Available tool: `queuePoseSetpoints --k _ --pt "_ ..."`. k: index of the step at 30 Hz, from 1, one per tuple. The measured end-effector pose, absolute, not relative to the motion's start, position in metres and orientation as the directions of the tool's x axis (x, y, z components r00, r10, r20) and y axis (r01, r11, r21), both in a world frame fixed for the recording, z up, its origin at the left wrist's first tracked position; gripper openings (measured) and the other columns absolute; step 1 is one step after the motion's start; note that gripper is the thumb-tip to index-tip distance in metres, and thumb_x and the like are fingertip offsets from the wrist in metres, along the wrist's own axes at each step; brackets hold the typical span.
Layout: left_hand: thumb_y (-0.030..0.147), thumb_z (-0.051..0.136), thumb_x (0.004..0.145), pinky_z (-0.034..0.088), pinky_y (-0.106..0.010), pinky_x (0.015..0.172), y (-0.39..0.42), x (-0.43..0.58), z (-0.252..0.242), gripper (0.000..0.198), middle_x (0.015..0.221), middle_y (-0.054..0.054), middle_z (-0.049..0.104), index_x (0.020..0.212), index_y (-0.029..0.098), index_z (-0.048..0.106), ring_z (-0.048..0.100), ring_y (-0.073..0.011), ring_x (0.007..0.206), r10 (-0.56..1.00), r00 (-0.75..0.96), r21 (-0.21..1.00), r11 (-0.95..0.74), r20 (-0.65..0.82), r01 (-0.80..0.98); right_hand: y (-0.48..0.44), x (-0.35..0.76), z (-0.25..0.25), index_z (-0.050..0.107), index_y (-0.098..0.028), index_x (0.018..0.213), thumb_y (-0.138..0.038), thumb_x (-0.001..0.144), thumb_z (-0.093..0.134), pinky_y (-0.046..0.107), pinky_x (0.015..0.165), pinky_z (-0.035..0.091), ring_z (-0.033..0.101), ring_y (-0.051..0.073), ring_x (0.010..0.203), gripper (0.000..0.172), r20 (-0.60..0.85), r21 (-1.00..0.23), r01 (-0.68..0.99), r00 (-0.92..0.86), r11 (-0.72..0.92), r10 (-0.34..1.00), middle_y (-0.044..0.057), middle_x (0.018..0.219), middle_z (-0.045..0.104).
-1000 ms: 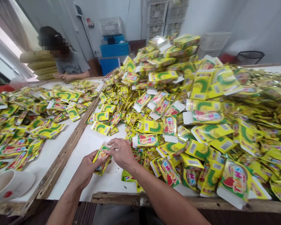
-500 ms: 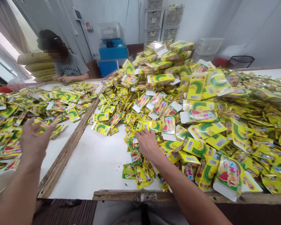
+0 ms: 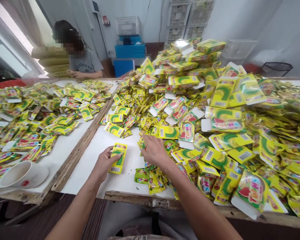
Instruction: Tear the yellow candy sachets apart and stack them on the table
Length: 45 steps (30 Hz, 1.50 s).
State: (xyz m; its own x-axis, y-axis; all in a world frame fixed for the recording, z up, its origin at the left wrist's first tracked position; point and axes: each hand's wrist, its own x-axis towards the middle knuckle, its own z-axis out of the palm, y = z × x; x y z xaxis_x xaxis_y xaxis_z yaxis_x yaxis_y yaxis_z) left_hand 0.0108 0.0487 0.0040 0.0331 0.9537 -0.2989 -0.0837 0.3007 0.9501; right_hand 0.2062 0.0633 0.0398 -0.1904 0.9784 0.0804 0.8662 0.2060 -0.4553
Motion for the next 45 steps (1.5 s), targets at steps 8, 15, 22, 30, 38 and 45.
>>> queuePoseSetpoints --k 8,15,22,30,38,45 --pt "0.036 0.063 0.072 0.048 -0.032 0.067 0.056 0.002 -0.006 0.048 0.091 -0.006 0.067 0.113 0.018 0.047 0.064 -0.0217 0.076 0.979 -0.077 0.811 0.198 -0.187 0.551 0.072 0.201 0.032 0.060 -0.017 0.106 -0.013 0.080 0.041 0.027 0.065 0.039 0.063 0.022 0.078 0.033 -0.023 -0.291 0.939 -0.197 0.182 0.980 0.009 0.087 0.069" --pt "0.053 0.066 0.066 0.042 -0.041 0.080 0.042 0.022 0.013 0.074 0.110 -0.018 0.054 0.124 0.011 0.046 0.050 -0.0332 0.102 0.995 -0.045 0.217 0.024 0.091 0.976 0.092 0.197 0.029 0.056 -0.018 0.110 -0.021 0.082 0.047 0.027 0.070 0.046 0.062 0.019 0.088 0.029 -0.022 -0.823 0.567 0.038 -0.039 0.999 0.007 0.095 0.066" --pt "0.021 0.045 0.082 0.043 -0.033 0.072 0.048 0.002 0.021 0.043 0.099 -0.013 0.065 0.124 0.017 0.049 0.062 -0.0260 0.085 0.998 -0.042 0.214 0.051 -0.046 0.975 0.090 0.202 0.008 0.053 -0.021 0.106 -0.030 0.072 0.060 0.027 0.052 0.050 0.056 0.015 0.065 0.035 -0.143 -0.980 0.136 0.040 -0.147 0.989 -0.002 0.069 0.052" --pt "0.039 0.059 0.076 0.047 -0.031 0.073 0.050 -0.010 0.013 0.038 0.093 -0.006 0.072 0.108 0.020 0.061 0.065 -0.0234 0.085 0.997 0.006 0.875 0.066 -0.078 0.480 0.086 0.191 0.011 0.053 -0.019 0.093 -0.031 0.067 0.060 0.028 0.060 0.046 0.052 0.013 0.065 0.029 0.008 -1.000 -0.011 0.047 0.009 0.999 -0.002 0.072 0.049" --pt "0.035 0.076 0.061 0.052 -0.027 0.065 0.043 0.005 0.002 0.045 0.083 -0.007 0.073 0.098 0.013 0.064 0.067 -0.0182 0.071 0.962 0.036 0.948 0.273 -0.270 -0.163 0.077 0.183 0.003 0.052 -0.020 0.087 -0.026 0.069 0.059 0.025 0.059 0.041 0.050 0.012 0.059 0.021 0.019 -1.000 0.020 -0.211 0.024 0.977 -0.004 0.065 0.050" --pt "0.033 0.080 0.054 0.052 -0.025 0.059 0.041 0.000 -0.001 0.049 0.076 -0.008 0.073 0.094 0.011 0.064 0.067 -0.0169 0.062 0.913 0.001 0.896 0.401 -0.408 -0.191 0.078 0.192 0.015 0.055 -0.016 0.110 -0.022 0.080 0.049 0.031 0.075 0.043 0.060 0.018 0.082 0.031 0.072 -0.764 0.625 -0.167 0.162 0.983 0.008 0.095 0.065"
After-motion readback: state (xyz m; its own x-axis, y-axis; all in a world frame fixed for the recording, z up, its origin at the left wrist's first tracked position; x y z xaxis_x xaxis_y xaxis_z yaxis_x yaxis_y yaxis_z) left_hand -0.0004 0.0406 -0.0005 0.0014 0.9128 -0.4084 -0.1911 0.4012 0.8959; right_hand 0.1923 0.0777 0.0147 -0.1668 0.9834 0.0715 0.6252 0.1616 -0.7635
